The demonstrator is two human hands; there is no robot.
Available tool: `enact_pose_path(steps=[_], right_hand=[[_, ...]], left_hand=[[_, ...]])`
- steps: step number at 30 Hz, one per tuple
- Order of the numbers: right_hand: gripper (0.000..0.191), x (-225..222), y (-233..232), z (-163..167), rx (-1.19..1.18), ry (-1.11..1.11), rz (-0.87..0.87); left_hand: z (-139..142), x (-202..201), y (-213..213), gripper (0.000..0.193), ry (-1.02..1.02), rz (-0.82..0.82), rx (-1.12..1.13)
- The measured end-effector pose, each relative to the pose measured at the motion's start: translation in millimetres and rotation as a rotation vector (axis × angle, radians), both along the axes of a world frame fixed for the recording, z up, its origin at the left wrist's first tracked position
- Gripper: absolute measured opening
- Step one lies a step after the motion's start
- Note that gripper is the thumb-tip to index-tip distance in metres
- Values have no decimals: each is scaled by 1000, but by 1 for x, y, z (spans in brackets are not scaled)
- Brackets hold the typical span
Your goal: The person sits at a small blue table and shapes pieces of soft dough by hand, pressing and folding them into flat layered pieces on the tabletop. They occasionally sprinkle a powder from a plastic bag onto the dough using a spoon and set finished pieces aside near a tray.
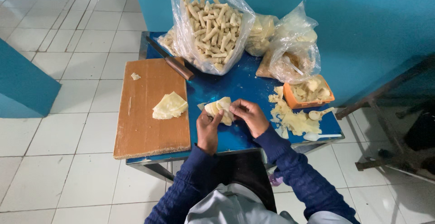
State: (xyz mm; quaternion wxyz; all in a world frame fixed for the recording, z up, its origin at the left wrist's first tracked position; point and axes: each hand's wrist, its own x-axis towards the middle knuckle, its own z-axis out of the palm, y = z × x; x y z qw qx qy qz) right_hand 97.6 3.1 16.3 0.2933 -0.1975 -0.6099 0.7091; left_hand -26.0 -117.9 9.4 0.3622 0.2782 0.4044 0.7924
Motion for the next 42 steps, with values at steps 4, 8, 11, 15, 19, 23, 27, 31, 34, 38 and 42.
enact_pose_path(steps=[4, 8, 11, 15, 19, 23, 27, 31, 34, 38, 42], right_hand=[[10, -3, 25, 3, -297, 54, -61], [7, -1, 57, 23, -188, 159, -194], [10, -2, 58, 27, 635, -309, -511], [11, -5, 27, 17, 1282, -329, -410], [21, 1, 17, 25, 1181, -326, -223], [14, 3, 10, 45, 826, -304, -199], [26, -3, -20, 44, 976, -212, -193], [18, -12, -17, 29, 841, -275, -195], [13, -11, 6, 16, 290, -102, -64], [9, 2, 35, 10, -250, 22, -51], [9, 2, 61, 27, -19, 24, -204]], left_hand=[[-2, -2, 0, 30, -45, 39, 30], [-7, -2, -3, 27, -89, 118, 116], [-9, -2, -3, 26, -102, 153, 110], [-7, -2, -4, 28, -154, 157, 64], [-5, -2, -5, 29, -186, 151, 56], [-7, -2, -2, 28, -49, 157, -3], [-11, 2, 3, 26, -27, 125, 11], [-8, 1, 4, 26, -38, 119, -23], [-5, 0, 0, 27, -22, 100, 5], [-3, 0, -2, 27, -67, 112, 9], [-4, 0, -5, 28, -197, 79, 50]])
